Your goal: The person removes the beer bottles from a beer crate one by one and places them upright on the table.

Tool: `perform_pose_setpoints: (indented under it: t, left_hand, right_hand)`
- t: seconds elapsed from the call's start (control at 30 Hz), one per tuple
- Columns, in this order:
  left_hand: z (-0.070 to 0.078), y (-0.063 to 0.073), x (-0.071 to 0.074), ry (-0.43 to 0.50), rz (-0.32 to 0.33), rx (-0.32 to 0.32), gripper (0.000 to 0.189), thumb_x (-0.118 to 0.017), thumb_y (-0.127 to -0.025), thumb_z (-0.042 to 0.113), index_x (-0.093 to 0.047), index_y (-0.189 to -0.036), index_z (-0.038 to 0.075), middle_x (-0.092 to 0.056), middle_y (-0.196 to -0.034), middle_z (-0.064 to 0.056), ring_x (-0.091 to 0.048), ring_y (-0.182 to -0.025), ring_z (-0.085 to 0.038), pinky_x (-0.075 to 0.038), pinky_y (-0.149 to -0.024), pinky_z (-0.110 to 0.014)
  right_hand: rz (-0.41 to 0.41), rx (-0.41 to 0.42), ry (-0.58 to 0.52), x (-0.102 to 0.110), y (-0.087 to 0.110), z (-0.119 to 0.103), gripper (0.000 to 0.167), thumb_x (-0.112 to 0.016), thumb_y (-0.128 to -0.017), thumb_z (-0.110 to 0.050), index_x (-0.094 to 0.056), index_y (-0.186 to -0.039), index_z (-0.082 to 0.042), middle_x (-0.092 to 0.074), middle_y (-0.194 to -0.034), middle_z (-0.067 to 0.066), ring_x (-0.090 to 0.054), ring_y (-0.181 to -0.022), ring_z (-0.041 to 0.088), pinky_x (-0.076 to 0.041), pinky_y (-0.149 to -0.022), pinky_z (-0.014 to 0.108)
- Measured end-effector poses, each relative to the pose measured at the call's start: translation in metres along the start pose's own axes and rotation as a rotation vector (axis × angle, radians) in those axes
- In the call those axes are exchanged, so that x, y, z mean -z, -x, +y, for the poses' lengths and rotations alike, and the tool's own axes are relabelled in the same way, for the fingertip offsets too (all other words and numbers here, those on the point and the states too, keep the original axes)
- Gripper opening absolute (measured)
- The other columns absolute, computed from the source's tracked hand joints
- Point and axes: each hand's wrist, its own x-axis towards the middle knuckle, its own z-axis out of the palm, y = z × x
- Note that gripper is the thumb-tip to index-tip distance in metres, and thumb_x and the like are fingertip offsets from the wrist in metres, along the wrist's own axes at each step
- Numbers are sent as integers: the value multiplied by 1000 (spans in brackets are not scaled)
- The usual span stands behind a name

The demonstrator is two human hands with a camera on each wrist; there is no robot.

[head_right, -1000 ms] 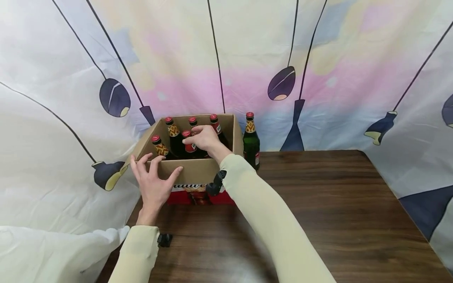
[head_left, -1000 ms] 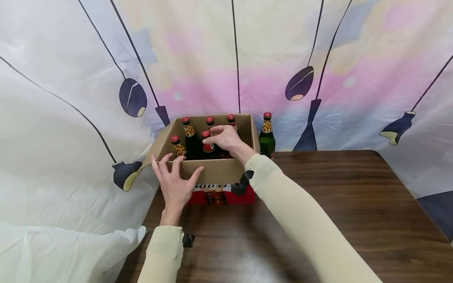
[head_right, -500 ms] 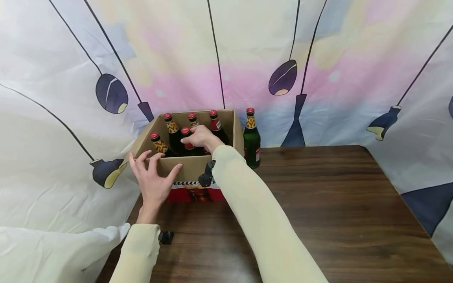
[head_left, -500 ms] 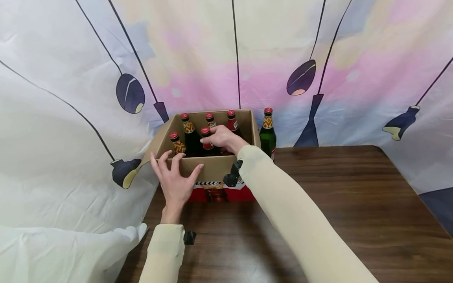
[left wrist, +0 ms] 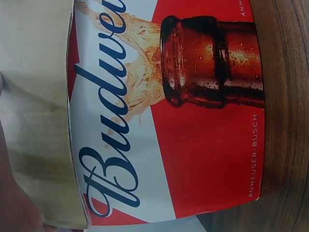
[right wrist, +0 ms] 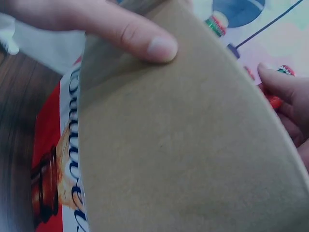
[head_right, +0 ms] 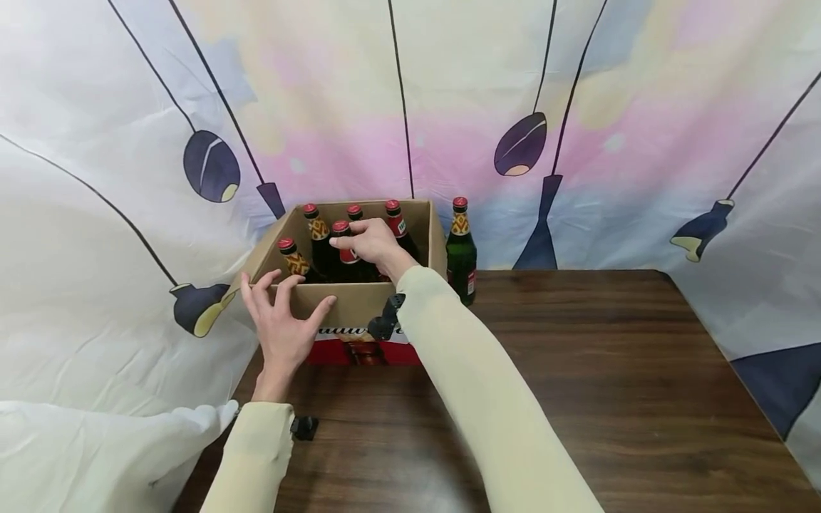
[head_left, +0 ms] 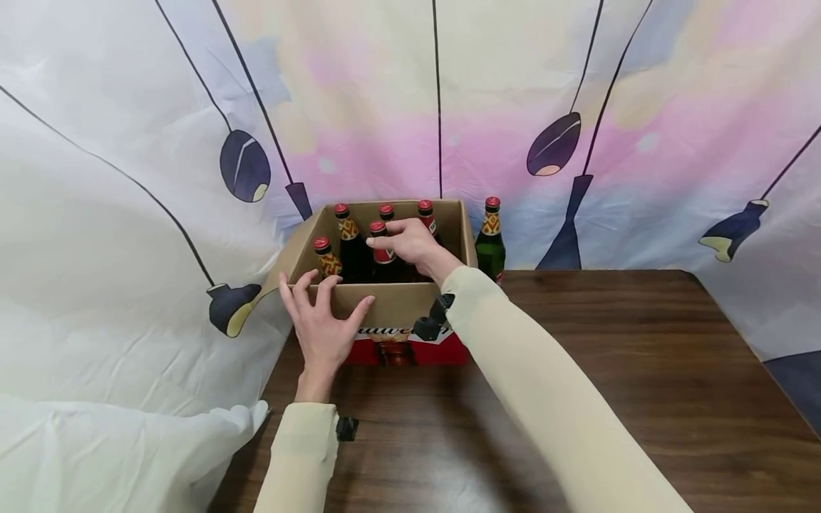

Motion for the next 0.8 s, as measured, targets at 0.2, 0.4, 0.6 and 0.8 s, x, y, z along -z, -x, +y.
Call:
perform_pose_setpoints:
  t: [0.2,0.4,0.6,0.8]
  left_hand:
    - [-1,1,-1,-10,-9,1,76,-66,-88,76,-66,-123,9,-47,-145,-21,-12,-159,-51,-20,-124,-74]
    - [-3,2,1,-23,16,-5,76,-65,-88,77,-66,-123,9,-47,-145,-20,-16,-156,-55,-21,-124,-74]
    - [-4,3,0,-21,19,-7,75,-65,-88,77,-66,-123,10,-47,-145,-20,-17,-155,-56,-22,-123,-74]
    - [-5,0,-1,-21,5,8,76,-63,-88,78,-65,-129,14,-46,-147,-17,-16,-157,-51,-25,-123,-73]
  right_hand:
    - [15,87,-203,7,4,-3,39,-79,-97,-26,-74,-133,-11,-70,-139,11,-61,-133,27,-47,-114,46]
    - [-3,145,-209,16,9,-21,36,-80,-96,-24,-76,-129,-11,-76,-126,10,-60,-87,15,-47,-76,33]
    - [7,119,-250,33,14,-43,38,-80,-96,-21,-74,-132,-10,-77,-117,12,-53,-68,10,-40,-61,25]
    - [50,97,-333,56,25,-79,38,-80,-95,-17,-74,-133,-10,-74,-113,6,-53,-67,12,-47,-62,26]
